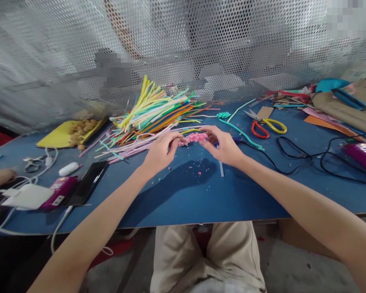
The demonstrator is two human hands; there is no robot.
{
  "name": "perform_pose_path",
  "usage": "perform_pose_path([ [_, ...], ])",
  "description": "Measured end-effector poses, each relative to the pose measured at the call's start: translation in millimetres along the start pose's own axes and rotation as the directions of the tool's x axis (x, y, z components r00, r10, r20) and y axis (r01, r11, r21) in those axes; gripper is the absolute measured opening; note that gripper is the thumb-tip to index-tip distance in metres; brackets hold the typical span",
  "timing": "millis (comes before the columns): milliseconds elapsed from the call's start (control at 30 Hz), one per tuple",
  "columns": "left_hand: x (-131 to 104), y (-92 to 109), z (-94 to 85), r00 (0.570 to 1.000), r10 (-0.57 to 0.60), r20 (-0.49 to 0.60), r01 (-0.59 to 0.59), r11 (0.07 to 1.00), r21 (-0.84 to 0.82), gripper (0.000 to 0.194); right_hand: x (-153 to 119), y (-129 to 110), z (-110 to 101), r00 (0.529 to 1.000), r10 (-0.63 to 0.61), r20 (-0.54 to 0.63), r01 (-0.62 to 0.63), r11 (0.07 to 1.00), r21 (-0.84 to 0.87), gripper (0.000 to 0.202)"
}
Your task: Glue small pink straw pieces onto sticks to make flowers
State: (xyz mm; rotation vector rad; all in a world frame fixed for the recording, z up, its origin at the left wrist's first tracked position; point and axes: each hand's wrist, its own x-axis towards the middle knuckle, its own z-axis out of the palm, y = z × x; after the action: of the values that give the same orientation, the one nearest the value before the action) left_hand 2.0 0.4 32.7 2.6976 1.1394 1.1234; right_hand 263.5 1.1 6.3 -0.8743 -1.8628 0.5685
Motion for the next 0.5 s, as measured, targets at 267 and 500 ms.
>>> perform_pose_path([
  [267,-0.9,18.1,10.9,0.999,-0.042,-0.014,0.041,0.996,-0.08,0.019,-1.0,-9.4,7.0,0.992,0.022,0.126,-0.061,0.947,0.315,0.04],
  [500,-2.6,25.2,16.8,0.999,0.035,-0.042,-0.034,0.999,0.016,0.021,-2.8,-21.2,24.0,0.993,0.083,0.08,-0.111,0.872,0.477,0.028],
])
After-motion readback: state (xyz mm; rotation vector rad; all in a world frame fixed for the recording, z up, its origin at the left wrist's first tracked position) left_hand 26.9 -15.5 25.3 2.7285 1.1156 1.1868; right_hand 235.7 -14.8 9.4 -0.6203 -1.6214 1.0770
